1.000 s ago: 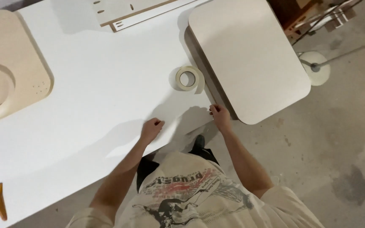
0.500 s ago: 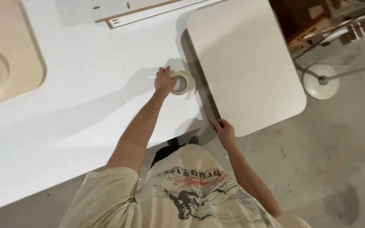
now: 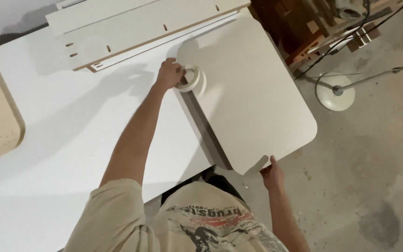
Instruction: Applying adhesive edge tape to the perimeter of wooden boards and trimming the excess.
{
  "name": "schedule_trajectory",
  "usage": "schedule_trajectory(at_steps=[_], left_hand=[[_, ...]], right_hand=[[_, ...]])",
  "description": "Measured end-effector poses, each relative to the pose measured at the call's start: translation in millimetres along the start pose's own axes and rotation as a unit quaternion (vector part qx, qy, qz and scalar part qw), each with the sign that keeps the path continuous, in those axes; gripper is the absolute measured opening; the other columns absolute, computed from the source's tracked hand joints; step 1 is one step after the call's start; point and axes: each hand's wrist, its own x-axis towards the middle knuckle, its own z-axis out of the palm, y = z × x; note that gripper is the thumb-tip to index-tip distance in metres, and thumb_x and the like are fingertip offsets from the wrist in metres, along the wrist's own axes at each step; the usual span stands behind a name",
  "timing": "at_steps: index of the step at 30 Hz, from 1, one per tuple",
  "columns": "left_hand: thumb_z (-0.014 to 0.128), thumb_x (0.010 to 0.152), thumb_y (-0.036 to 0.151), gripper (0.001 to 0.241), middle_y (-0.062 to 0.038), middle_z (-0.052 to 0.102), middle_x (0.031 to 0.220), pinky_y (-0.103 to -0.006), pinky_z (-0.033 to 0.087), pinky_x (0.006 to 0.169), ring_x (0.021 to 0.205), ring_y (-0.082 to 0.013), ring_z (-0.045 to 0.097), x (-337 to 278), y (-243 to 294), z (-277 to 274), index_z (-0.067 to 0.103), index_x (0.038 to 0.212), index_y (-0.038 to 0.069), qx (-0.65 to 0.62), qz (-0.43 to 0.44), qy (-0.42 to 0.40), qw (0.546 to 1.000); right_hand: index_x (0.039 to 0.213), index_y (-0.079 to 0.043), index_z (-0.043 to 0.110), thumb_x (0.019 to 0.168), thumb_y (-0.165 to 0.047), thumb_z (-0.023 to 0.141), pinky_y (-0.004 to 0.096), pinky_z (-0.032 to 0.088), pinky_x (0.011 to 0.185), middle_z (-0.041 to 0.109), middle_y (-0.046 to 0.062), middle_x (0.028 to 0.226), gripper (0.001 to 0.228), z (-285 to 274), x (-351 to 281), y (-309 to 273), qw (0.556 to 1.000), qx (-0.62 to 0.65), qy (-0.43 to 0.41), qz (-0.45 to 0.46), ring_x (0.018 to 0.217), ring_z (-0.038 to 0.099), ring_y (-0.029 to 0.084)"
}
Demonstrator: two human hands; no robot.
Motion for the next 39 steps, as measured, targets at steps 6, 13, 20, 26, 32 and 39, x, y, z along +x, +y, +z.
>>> schedule_trajectory(at_steps=[6, 13, 20, 26, 32, 39], left_hand=[[0.056, 0.099, 0.053, 0.047, -0.013, 0.034, 0.164, -0.0423, 0.039, 0.109, 0.152, -0.0263, 0.030, 110.3, 46.3, 0.9, 0.079, 0.110, 0.014, -0.011, -0.072, -0.093, 0.993], [0.053, 0.095, 0.045, 0.035, -0.003, 0.068, 0.108, -0.0417, 0.038, 0.085, 0.100, -0.0283, 0.062, 150.5, 90.0, -11.3, 0.078, 0.103, 0.022, -0.005, -0.116, -0.180, 0.977], [0.067, 0.089, 0.047, 0.042, -0.004, 0.069, 0.109, -0.0335, 0.043, 0.081, 0.096, -0.0228, 0.061, 141.5, 84.2, -9.6, 0.070, 0.115, 0.015, -0.176, -0.171, -0.118, 0.962], [0.066, 0.092, 0.052, 0.055, -0.006, 0.072, 0.123, -0.0363, 0.049, 0.089, 0.107, -0.0250, 0.066, 102.5, 75.9, -5.8, 0.068, 0.131, 0.013, -0.239, -0.202, -0.064, 0.948], [0.074, 0.084, 0.042, 0.045, -0.002, 0.074, 0.105, -0.0313, 0.050, 0.084, 0.095, -0.0164, 0.066, -60.5, 62.7, -3.4, 0.075, 0.115, 0.009, -0.455, -0.261, 0.046, 0.850], [0.071, 0.086, 0.041, 0.054, -0.007, 0.074, 0.116, -0.0342, 0.055, 0.086, 0.103, -0.0228, 0.069, -308.8, 4.7, -31.8, 0.071, 0.128, 0.007, -0.496, -0.426, 0.152, 0.741]], right_hand=[[0.067, -0.016, 0.033, 0.100, -0.054, 0.068, 0.036, 0.027, 0.049, 0.020, -0.003, 0.056, 0.062, 33.4, -6.2, -40.5, 0.984, -0.002, 0.145, 0.104, 0.050, 0.022, 0.012], [0.128, -0.010, 0.057, 0.096, -0.056, 0.067, 0.037, 0.042, 0.067, 0.052, 0.004, 0.103, 0.058, 47.6, -3.4, -48.9, 0.976, 0.019, 0.177, 0.125, 0.088, 0.050, 0.019], [0.147, -0.003, 0.048, 0.100, -0.065, 0.049, 0.044, 0.046, 0.086, 0.053, 0.012, 0.134, 0.077, 50.5, -1.0, -60.8, 0.971, -0.076, 0.185, 0.131, 0.115, 0.055, 0.031], [0.120, 0.000, 0.061, 0.101, -0.060, 0.055, 0.046, 0.043, 0.070, 0.059, 0.014, 0.101, 0.064, 19.4, 4.1, -73.7, 0.977, -0.095, 0.185, 0.049, 0.088, 0.056, 0.029], [0.116, -0.003, 0.059, 0.104, -0.055, 0.057, 0.045, 0.039, 0.073, 0.055, 0.010, 0.099, 0.054, -38.7, 4.7, -116.6, 0.962, -0.215, 0.153, -0.071, 0.090, 0.052, 0.027], [0.093, -0.004, 0.061, 0.102, -0.068, 0.052, 0.053, 0.043, 0.077, 0.062, 0.017, 0.088, 0.066, -7.5, -17.6, -124.5, 0.854, -0.501, 0.088, -0.112, 0.083, 0.061, 0.036]])
